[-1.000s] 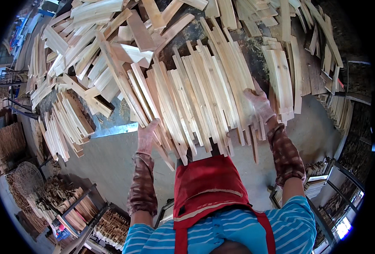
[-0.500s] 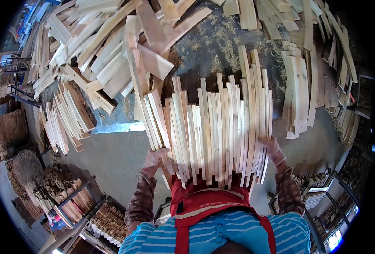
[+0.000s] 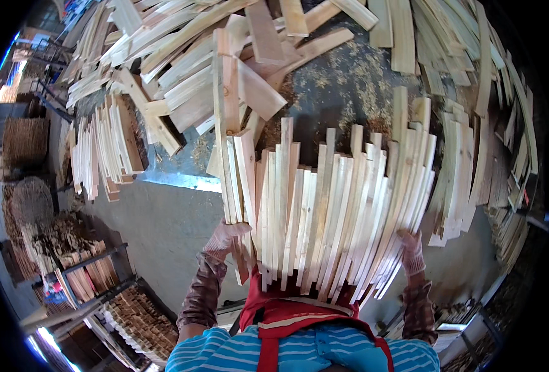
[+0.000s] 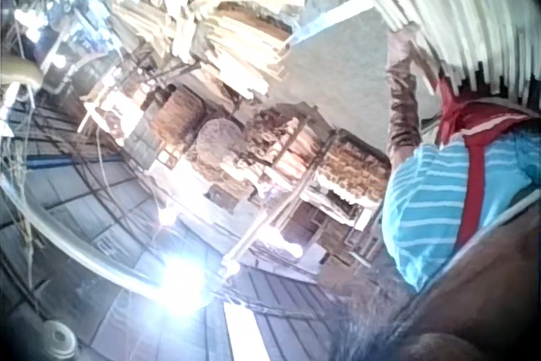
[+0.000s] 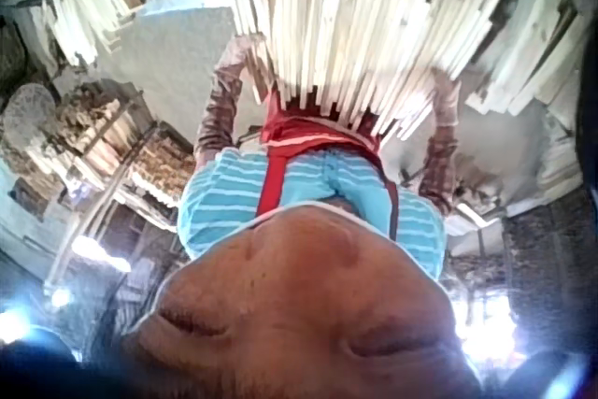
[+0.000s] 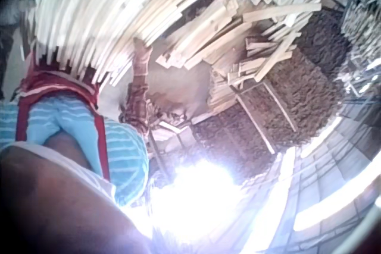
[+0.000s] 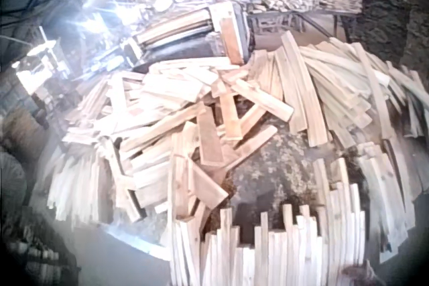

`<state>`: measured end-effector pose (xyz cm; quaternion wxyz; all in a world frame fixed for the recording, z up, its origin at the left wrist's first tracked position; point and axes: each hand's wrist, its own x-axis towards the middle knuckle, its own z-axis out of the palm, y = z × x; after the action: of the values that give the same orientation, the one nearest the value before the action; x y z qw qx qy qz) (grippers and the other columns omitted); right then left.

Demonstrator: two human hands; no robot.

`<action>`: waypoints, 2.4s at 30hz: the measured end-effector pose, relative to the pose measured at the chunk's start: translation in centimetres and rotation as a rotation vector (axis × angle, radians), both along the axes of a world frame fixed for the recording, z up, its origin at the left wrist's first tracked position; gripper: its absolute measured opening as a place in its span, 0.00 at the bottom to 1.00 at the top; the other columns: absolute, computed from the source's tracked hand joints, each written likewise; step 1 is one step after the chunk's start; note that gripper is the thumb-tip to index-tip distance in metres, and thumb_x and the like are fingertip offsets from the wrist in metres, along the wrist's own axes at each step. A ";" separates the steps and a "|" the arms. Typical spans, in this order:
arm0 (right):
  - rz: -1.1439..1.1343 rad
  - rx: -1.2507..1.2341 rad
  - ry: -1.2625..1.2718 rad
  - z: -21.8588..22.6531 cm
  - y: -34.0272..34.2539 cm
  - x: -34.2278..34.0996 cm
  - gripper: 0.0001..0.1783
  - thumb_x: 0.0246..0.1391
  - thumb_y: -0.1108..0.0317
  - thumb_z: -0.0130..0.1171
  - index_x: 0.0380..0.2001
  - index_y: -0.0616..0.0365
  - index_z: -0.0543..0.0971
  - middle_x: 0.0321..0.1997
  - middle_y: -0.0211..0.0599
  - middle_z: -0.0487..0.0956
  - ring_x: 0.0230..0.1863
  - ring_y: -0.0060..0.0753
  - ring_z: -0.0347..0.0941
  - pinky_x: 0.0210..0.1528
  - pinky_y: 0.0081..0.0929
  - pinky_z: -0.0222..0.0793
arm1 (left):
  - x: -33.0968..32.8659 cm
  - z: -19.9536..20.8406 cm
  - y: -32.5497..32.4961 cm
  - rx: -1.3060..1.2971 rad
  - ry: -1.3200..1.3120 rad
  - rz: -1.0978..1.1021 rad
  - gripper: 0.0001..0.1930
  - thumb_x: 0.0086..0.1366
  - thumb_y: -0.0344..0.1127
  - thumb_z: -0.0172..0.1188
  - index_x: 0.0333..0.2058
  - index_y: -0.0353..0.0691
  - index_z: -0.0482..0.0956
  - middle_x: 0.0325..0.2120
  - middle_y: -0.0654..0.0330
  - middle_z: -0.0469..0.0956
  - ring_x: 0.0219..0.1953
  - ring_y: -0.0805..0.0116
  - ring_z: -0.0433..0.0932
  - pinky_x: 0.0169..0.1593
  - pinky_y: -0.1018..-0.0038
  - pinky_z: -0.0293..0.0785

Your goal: The person sorts through a large pile of light-colored wooden planks on a workbench, picking them up and arranging them into neat stacks. They then carry these stacks to a nearby metal rack and place them in an organized manner. The process is repeated multiple times throughout the clip.

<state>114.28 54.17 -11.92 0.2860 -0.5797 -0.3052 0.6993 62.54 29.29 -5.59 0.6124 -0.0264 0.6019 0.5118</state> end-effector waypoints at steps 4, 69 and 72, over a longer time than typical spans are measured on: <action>0.475 0.188 -0.279 1.7 2.5 2.5 0.22 0.64 0.67 0.49 0.59 0.63 0.65 0.41 0.42 0.81 0.45 0.33 0.78 0.52 0.30 0.75 | 1.2 1.1 -0.2 0.101 0.109 0.028 0.31 0.50 0.30 0.72 0.55 0.33 0.75 0.43 0.59 0.81 0.44 0.66 0.79 0.49 0.69 0.76; 2.192 0.228 1.580 28.5 -85.2 -83.1 0.23 0.55 0.72 0.61 0.55 0.60 0.74 0.51 0.39 0.79 0.50 0.33 0.77 0.49 0.31 0.78 | 23.4 22.2 -68.8 -0.368 1.612 2.230 0.22 0.51 0.22 0.60 0.49 0.28 0.77 0.43 0.52 0.82 0.40 0.60 0.82 0.41 0.69 0.80; 2.797 0.043 1.369 28.5 -90.6 -75.2 0.15 0.53 0.72 0.63 0.45 0.61 0.81 0.44 0.46 0.83 0.48 0.36 0.80 0.51 0.34 0.78 | 34.9 18.1 -68.3 -1.357 1.582 2.254 0.19 0.51 0.28 0.63 0.44 0.32 0.80 0.40 0.52 0.81 0.44 0.56 0.81 0.46 0.61 0.77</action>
<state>39.07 -36.40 16.58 -0.4820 0.5774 -0.4088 0.5168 97.40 -39.04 12.51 -0.6752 -0.4495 0.5438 0.2153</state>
